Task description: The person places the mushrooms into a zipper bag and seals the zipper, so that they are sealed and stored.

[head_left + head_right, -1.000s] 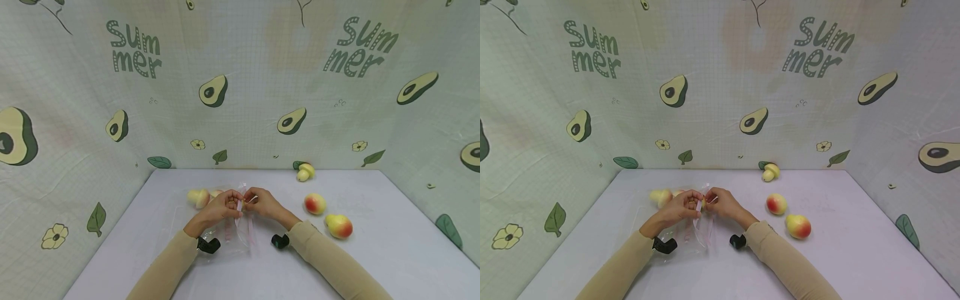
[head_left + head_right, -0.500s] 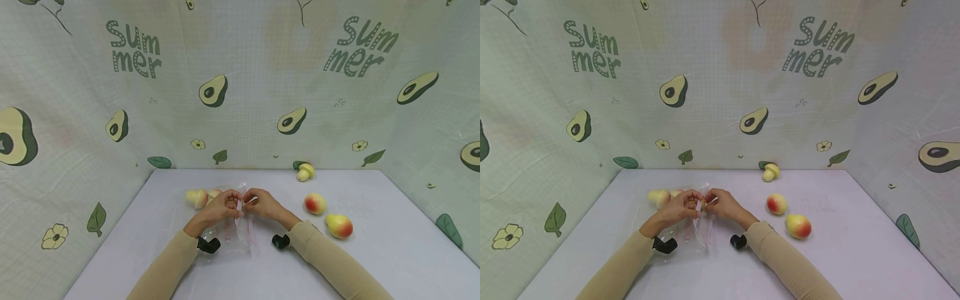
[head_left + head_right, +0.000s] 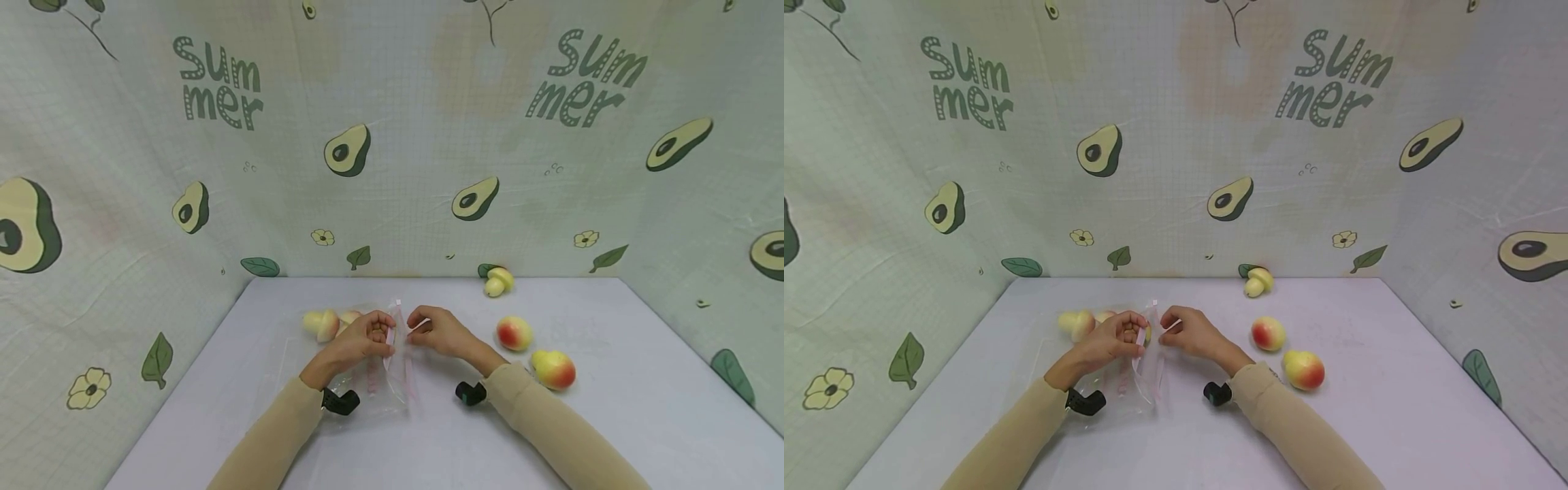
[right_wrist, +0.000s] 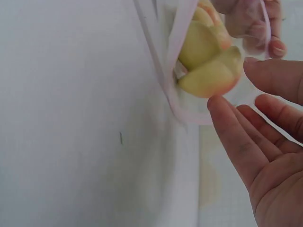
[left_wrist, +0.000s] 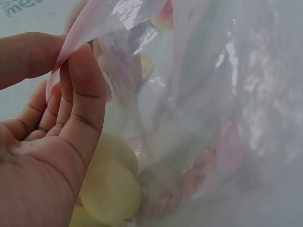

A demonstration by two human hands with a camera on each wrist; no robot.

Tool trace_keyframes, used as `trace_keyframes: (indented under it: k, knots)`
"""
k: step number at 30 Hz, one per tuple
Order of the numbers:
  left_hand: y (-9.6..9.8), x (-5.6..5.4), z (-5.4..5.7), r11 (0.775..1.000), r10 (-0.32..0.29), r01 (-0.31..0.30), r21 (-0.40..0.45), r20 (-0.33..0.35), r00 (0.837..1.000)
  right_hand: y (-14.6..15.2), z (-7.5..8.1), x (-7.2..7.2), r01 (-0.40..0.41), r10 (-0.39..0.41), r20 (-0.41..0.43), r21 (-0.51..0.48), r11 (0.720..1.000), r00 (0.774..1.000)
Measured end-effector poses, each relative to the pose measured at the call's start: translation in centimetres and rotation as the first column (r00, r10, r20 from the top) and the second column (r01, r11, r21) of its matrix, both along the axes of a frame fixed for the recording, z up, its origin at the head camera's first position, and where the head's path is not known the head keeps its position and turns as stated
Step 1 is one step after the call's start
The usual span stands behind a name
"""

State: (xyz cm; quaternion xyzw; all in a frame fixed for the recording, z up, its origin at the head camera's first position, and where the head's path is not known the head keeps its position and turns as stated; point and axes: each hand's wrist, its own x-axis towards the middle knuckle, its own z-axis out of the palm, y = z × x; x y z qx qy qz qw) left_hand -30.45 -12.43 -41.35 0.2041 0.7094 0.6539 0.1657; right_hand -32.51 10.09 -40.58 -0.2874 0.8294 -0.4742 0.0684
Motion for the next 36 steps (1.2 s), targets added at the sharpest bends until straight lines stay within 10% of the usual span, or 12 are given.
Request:
trace_keyframes:
  k: [36]
  knots:
    - [0.0,0.4,0.0,1.000,-0.002,0.002,0.006,0.003,1.000,8.3,2.3,2.6,0.112,-0.059,-0.297,0.164,0.980,0.953]
